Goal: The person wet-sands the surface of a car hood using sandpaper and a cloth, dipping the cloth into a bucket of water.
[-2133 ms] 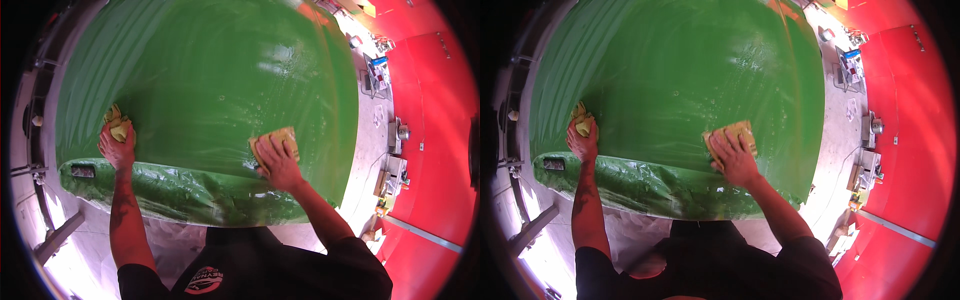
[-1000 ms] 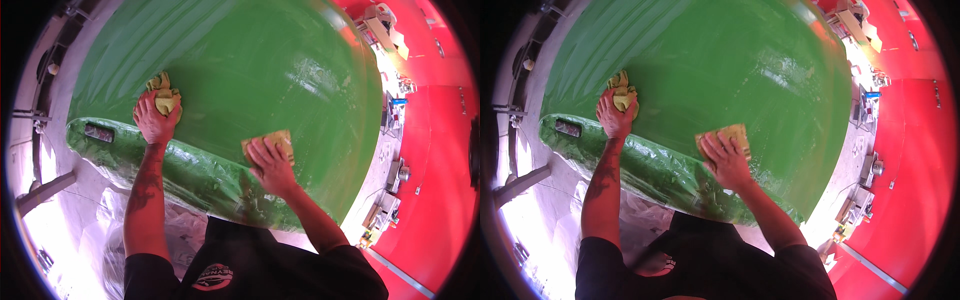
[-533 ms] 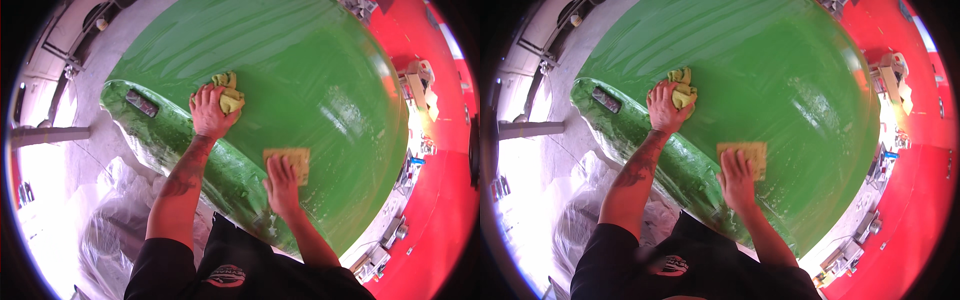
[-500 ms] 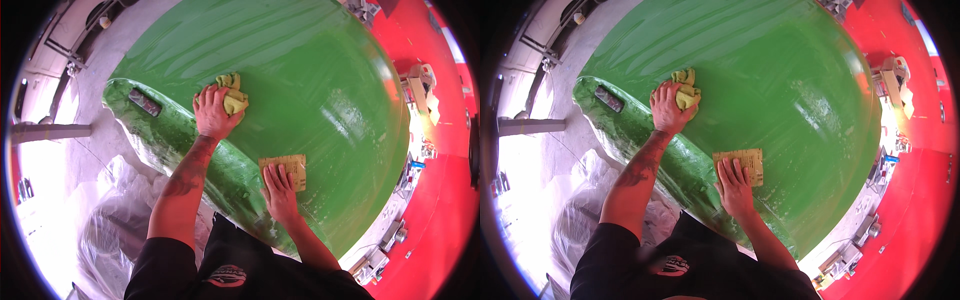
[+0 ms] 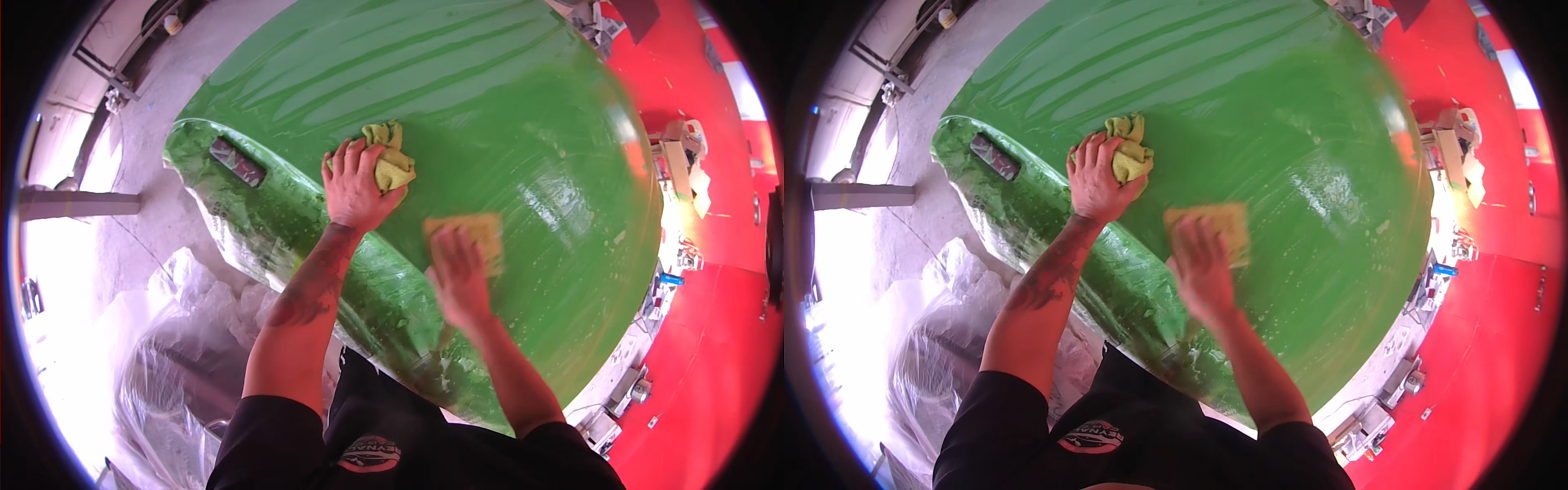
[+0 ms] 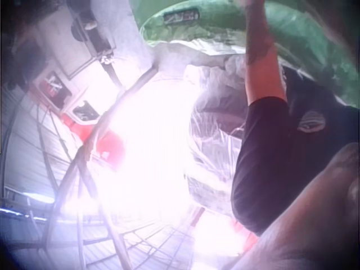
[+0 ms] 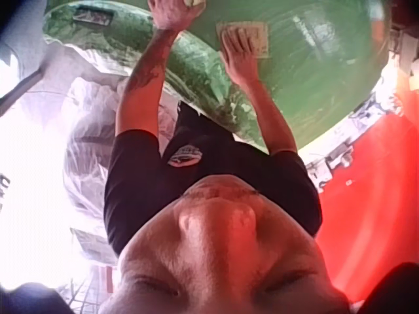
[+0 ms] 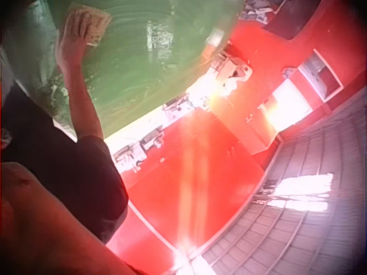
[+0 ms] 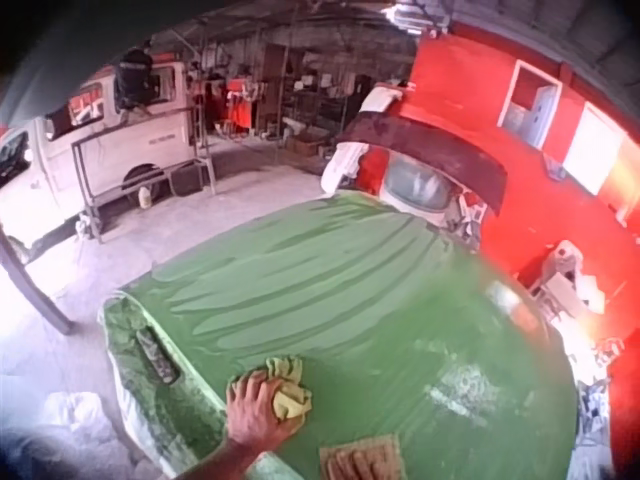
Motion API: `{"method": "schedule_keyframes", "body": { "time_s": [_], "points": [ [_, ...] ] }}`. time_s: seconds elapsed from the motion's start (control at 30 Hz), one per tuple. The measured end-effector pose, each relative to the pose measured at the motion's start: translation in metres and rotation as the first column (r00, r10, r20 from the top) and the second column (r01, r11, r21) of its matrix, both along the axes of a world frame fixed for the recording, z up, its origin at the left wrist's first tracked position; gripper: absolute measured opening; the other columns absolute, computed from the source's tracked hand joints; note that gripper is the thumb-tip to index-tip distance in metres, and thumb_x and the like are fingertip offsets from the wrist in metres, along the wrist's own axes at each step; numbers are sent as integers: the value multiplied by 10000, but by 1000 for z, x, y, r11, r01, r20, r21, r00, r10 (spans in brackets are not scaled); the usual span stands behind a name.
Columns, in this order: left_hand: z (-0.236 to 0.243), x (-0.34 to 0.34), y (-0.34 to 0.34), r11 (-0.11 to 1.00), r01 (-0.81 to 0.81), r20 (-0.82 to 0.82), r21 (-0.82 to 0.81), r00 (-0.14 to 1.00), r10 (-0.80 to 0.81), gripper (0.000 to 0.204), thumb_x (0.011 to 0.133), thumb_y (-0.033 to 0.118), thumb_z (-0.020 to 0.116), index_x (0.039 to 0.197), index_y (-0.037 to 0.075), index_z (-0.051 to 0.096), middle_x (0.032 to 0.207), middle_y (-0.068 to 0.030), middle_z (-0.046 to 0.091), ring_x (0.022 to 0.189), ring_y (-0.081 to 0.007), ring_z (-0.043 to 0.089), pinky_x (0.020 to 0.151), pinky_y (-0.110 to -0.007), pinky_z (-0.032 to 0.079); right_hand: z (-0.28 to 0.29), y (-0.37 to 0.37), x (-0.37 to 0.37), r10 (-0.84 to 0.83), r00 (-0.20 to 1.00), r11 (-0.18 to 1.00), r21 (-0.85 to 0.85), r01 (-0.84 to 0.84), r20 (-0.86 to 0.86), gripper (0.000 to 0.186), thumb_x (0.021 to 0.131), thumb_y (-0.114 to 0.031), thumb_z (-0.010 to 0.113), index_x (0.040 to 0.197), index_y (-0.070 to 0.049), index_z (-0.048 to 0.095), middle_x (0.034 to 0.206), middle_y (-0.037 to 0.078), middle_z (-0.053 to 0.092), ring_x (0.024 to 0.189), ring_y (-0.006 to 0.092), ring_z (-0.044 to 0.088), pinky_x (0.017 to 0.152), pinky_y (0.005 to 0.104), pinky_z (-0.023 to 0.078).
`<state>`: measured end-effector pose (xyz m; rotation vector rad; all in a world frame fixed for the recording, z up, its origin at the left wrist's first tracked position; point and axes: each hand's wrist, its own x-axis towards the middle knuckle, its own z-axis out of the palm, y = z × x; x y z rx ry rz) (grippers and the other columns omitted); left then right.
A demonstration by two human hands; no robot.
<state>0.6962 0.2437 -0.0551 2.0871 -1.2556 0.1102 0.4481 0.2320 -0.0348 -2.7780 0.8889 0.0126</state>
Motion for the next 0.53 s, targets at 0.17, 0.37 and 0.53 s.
{"method": "schedule_keyframes", "body": {
  "time_s": [0.17, 0.37, 0.53],
  "points": [
    [1, 3, 1, 1000, 6, 23, 25, 1000, -7, 683, 682, 402, 788, 1250, 174, 486, 1303, -93, 488, 1278, -336, 434, 1068, -591, 276, 10, -54, -1, 98, 995, 995, 19, -97, -24, 552, 985, -369, 498, 1470, -126, 391, 1551, 67, 340, 1442, 276, 291, 1175, 487, 228],
    [-7, 2, 4, 1000, 7, 9, 17, 1000, -7, 656, 725, 398, 761, 1268, 153, 486, 1304, -111, 503, 1270, -350, 443, 1085, -547, 279, -3, -210, 63, -280, 958, 947, -146, 285, 60, 542, 1018, -385, 405, 1468, -85, 376, 1563, 99, 312, 1431, 316, 295, 1154, 504, 251],
    [-6, 5, 0, 1000, -2, -42, -29, 999, 1, 630, 748, 435, 742, 1264, 173, 495, 1303, -102, 506, 1277, -349, 449, 1074, -582, 285, -12, -94, 64, -21, 1000, 982, -188, 23, 15, 617, 978, -356, 496, 1494, -64, 322, 1552, 131, 316, 1436, 351, 271, 1138, 530, 253]
  ]
}}
